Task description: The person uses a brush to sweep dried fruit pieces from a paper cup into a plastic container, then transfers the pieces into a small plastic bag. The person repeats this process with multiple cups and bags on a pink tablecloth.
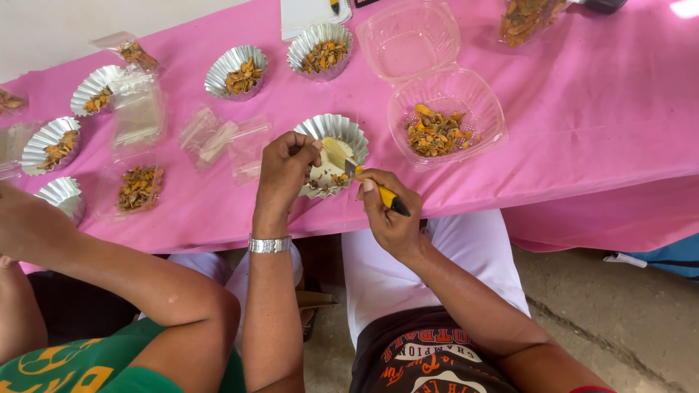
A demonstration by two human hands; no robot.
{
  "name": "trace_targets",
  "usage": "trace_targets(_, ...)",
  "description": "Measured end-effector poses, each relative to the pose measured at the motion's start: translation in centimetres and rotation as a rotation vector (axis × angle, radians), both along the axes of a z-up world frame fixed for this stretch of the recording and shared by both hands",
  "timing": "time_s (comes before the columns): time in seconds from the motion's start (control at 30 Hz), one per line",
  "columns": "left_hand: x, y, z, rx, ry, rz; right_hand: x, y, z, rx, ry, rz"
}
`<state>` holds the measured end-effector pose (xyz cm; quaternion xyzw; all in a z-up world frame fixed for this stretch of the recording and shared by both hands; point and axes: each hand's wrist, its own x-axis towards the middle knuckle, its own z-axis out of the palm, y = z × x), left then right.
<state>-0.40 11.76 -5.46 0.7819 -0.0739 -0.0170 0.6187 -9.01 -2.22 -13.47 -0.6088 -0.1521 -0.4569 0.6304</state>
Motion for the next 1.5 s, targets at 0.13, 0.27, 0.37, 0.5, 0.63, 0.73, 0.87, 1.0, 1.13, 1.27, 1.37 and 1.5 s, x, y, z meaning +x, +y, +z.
trace_targets(0.13,-0.5,0.5,0.1,0.089,-0.164,-0.083,-0.2,-0.4,-0.7,0.037,-0.061,0.039)
trace_targets(0.27,-1.6,0.2,0.6,0.371,-0.447,-0.091,-0.3,-0.5,-0.7,-0.004,-0.071,0.057)
trace_targets(0.37,-1.8,0.2,0.6,0.483,-0.592,-0.083,-0.1,-0.4,-0.7,0.01,-0.048,0.058)
trace_targets(0.5,-1.7,0.6,0.4,0.506,-0.692,-0.103,-0.3,-0.3,-0.9,0.024,-0.059,0.046)
trace_targets(0.63,-1.9,-0.3,1.3,0.443,-0.677,-0.079,-0.4,0.0,0.1,0.002,-0.006,0.006)
trace_targets(0.73,-1.8,-2.3,2.6,0.408,-0.676,-0.033,-0.3,0.0,0.0,0.04,0.01,-0.005)
trace_targets(0.87,0.3,-7.3,2.2,0.397,-0.785,-0.253,-0.4,0.0,0.3,-0.018,0.046,-0.063)
trace_targets(1.0,3.3,-11.8,0.4,0.548,-0.691,-0.421,-0.3,0.0,0.4,0.01,0.043,-0.098)
trace_targets(1.13,1.5,-10.5,3.4,0.57,-0.669,-0.367,-0.4,0.1,0.6,0.055,0.038,-0.101)
trace_targets(1.27,-1.0,-5.2,4.7,0.518,-0.638,-0.169,0.4,-0.2,-1.1,0.218,0.074,0.023)
trace_targets(1.37,-0.4,-2.8,0.6,0.728,-0.506,-0.1,0.6,-0.1,-1.2,0.21,0.003,0.003)
trace_targets(1.5,0.8,-1.3,-3.4,0.892,-0.514,-0.164,0.7,-0.3,-1.1,0.177,0.018,-0.002)
